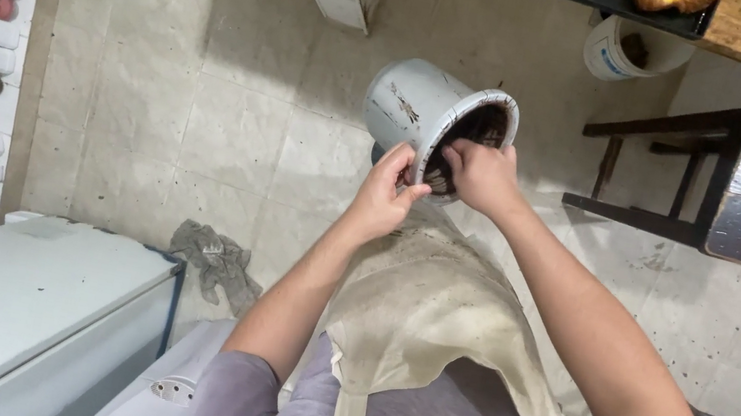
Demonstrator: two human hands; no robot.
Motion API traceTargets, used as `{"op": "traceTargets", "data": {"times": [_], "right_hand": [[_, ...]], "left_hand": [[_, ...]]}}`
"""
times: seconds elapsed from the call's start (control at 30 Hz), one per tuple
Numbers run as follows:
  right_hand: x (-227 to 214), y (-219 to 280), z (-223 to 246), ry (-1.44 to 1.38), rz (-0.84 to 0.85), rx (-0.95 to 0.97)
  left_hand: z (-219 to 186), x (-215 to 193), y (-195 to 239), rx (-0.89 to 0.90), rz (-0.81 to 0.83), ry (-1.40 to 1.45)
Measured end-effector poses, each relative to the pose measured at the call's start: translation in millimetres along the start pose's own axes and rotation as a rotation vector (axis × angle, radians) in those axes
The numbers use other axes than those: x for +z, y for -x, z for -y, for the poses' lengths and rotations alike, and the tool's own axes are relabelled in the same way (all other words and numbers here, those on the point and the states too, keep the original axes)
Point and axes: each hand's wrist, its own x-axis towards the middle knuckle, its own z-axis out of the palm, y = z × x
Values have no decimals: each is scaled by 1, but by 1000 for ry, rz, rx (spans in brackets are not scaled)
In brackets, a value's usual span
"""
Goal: The person retrieves a container of dark chocolate from a warmer, stirs it, and drizzles it over a tray of baked pastries. They then retrieve a container of white glaze, stir it, and drizzle it over the same pastries.
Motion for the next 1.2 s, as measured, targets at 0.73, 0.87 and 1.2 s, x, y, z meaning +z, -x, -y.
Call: {"op": "traceTargets", "data": {"times": [0.73,0.87,1.2], "right_hand": [[-191,-101,83,-604,188,305],[-230,-122,112,-597,191,315],[-343,-183,164,-330,191,562]], "left_hand": [[-44,-135,-66,-152,-333,501],[-70,-162,-86,-165,-325,538],[-99,-204,-110,-329,-302,522]]}}
